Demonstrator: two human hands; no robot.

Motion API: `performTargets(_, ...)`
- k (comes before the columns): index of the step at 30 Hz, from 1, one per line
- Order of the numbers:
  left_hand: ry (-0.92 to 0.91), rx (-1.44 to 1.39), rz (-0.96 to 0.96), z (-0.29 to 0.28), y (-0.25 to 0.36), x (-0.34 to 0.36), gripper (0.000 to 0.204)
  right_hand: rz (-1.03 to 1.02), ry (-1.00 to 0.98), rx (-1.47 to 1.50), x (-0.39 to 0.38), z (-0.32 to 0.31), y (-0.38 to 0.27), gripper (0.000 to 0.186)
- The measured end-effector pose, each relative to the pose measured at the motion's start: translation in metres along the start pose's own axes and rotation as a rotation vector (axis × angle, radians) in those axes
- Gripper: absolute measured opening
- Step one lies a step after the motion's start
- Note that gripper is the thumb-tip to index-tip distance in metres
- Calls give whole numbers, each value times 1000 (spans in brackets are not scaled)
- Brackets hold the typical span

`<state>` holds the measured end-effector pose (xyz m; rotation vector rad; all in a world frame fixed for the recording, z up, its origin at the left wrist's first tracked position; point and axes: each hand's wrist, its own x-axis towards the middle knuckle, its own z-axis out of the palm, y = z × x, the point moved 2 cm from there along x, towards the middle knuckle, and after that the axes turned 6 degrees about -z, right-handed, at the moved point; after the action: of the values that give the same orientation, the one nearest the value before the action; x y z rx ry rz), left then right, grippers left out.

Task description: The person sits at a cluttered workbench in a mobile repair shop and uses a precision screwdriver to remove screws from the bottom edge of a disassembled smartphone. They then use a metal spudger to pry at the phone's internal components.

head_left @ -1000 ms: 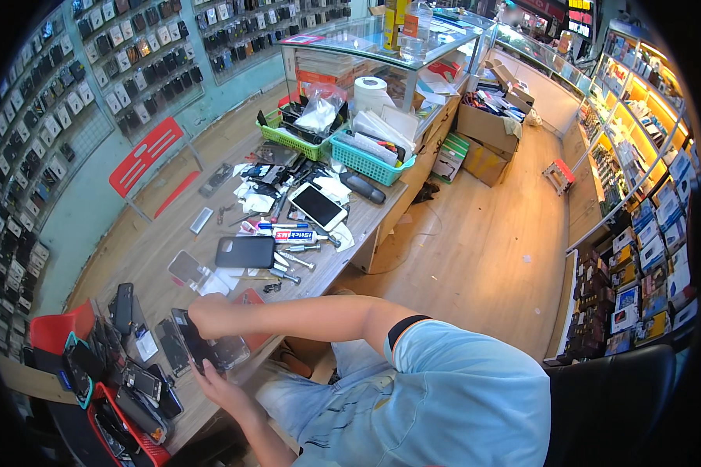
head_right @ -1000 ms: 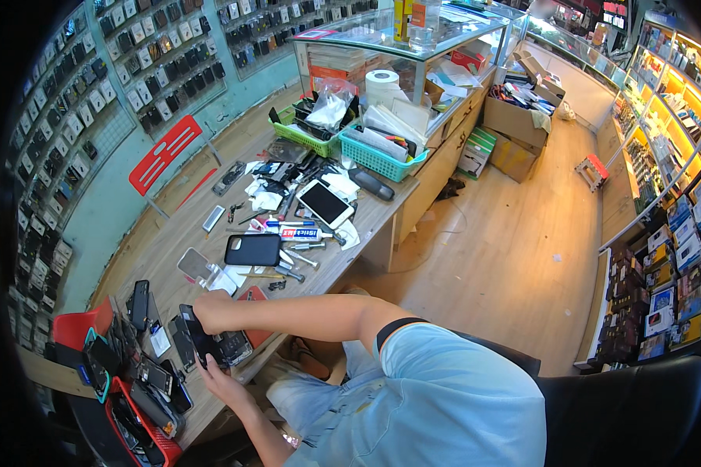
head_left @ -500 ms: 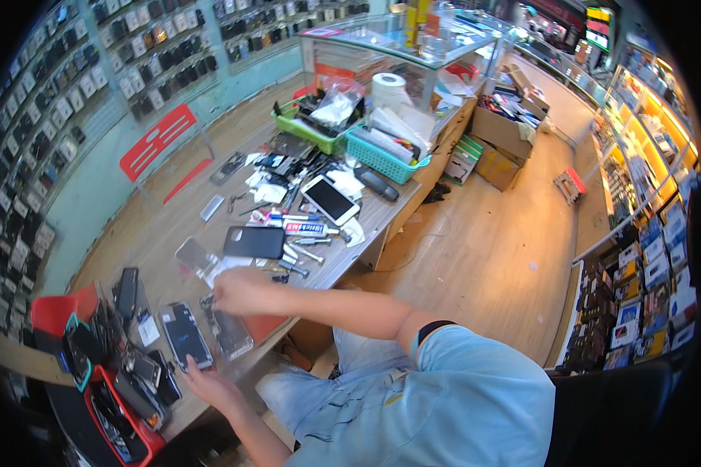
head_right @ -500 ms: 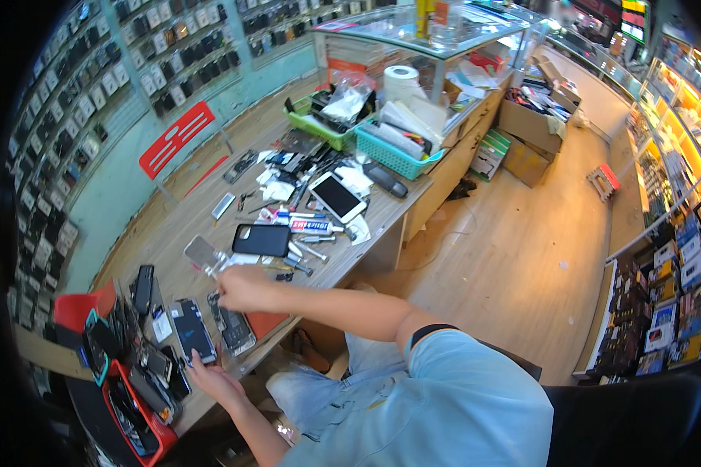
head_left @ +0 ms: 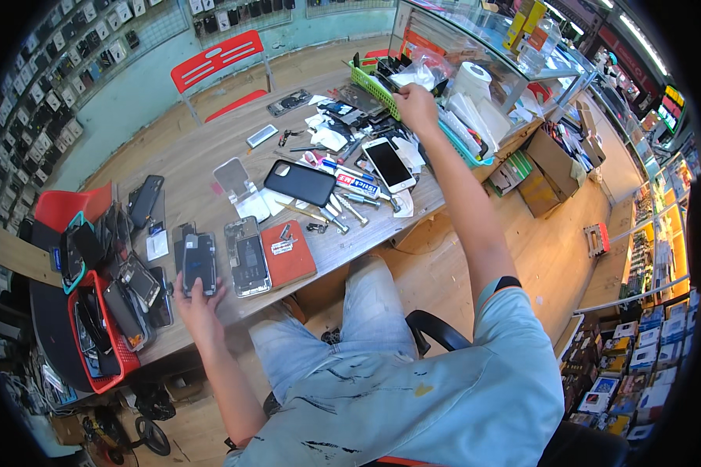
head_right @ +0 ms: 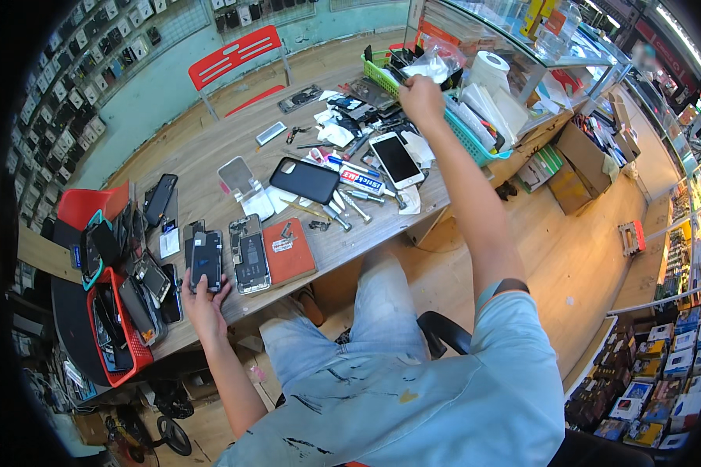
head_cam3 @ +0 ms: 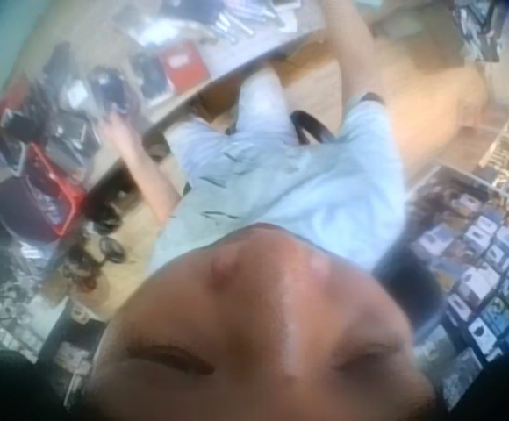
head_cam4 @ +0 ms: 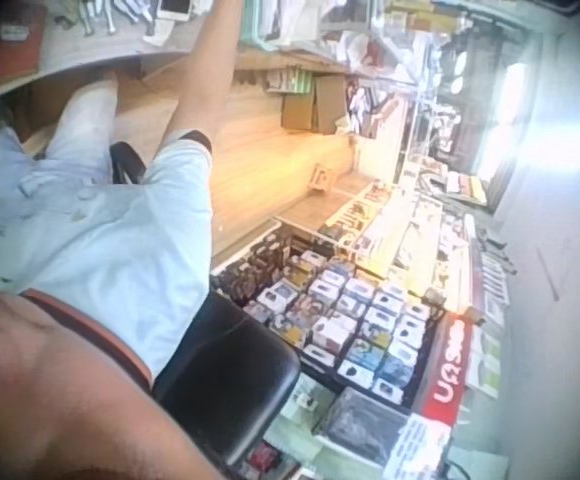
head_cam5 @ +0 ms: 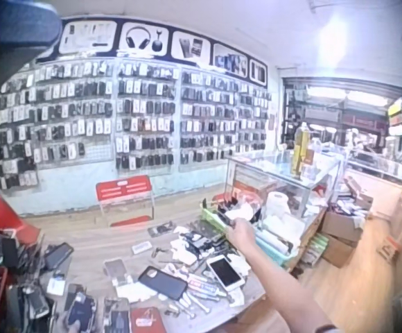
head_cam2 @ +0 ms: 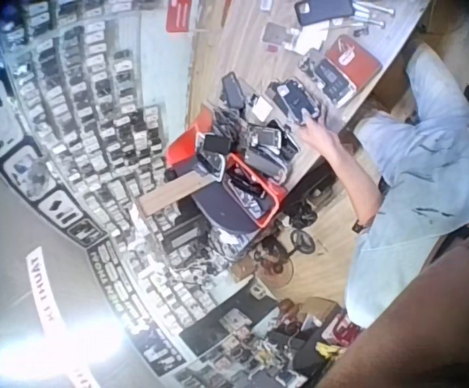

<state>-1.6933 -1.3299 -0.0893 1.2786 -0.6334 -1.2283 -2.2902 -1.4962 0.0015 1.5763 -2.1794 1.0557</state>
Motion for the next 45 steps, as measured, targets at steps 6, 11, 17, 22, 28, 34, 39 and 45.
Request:
performTargets(6, 121, 487, 76, -9, 21, -21, 76, -22, -372, -514, 29, 19, 27, 34)
performTargets(11, 232, 1084, 729, -53, -13, 12, 79, -57, -229, -470, 41, 28, 34, 25)
performTargets(17, 170, 1016, 326, -39, 7, -14, 76, -251, 313, -253, 30, -25, 10, 26)
performTargets(22, 221, 1054, 410, -35, 17, -22, 70, -90, 281, 361, -42, -119, -40, 30)
performTargets(28, -137, 573, 361, 31, 41, -77, 51, 80, -153, 1038, -217, -156, -127, 23)
performTargets(34, -604, -207, 103, 101, 12, -143, 45, -17, -487, 1167, -333, -138, -190, 34)
performTargets(39, -612, -218, 51, 94, -6, -132, 27, 326, -625, 1529, -360, -116, -180, 34)
performTargets(45, -692, -164, -28, 111, 7, -133, 28, 443, -705, 1580, -357, -116, -177, 33)
